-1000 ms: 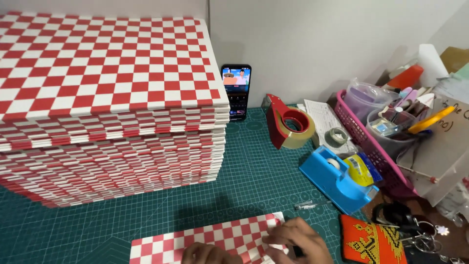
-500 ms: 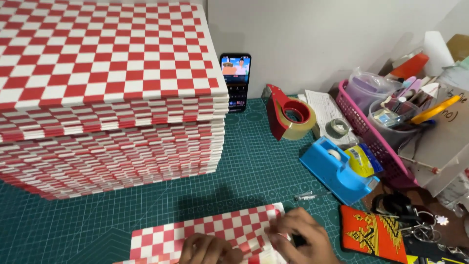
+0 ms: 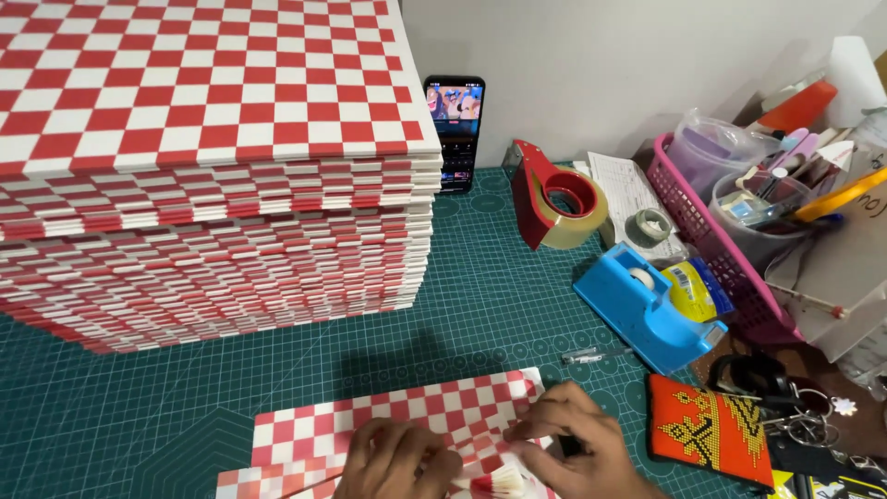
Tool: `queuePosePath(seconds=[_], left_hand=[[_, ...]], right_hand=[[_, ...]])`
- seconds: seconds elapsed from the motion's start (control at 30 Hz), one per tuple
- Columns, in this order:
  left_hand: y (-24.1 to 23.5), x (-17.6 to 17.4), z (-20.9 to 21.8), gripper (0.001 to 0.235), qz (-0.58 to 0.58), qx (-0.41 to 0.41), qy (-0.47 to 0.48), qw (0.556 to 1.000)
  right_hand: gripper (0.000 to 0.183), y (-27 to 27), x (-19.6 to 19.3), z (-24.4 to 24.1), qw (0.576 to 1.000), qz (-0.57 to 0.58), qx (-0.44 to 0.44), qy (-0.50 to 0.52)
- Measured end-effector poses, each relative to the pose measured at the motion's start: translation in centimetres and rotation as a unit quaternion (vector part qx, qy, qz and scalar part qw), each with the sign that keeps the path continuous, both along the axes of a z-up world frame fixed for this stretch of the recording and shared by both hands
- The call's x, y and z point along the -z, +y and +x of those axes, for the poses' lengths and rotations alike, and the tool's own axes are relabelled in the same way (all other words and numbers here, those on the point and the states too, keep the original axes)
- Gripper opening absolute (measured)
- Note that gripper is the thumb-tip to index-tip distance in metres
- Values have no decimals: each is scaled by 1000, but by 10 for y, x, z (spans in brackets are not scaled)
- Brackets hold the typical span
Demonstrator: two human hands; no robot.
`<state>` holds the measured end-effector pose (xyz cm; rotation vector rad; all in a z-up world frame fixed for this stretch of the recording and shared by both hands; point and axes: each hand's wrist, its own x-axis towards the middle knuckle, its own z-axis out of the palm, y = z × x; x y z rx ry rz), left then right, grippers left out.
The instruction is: Rapidly folding individual sheets of red and white checkered paper and stacking them.
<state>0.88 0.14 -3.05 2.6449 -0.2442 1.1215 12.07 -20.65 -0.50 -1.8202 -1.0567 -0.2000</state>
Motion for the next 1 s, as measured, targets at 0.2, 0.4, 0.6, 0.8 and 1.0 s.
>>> queuePosePath(seconds=[0.2, 0.4, 0.6, 0.8, 1.0], left_hand=[[3, -11, 5, 21, 31, -9, -91, 995], [4, -4, -6, 24, 23, 0, -26, 999], [12, -21, -15, 69, -21, 91, 120, 988], [16, -26, -14, 31, 2, 111, 118, 987], [17, -30, -17, 33, -18, 137, 227, 964]], right_hand=[[32, -4, 7, 4, 992, -78, 49, 88], [35, 1, 2, 1, 996, -83, 32, 34], [24, 3, -11, 1, 998, 40, -35, -26], [34, 2, -5, 2, 994, -106, 31, 18], [22, 4, -7, 1, 997, -63, -35, -20]])
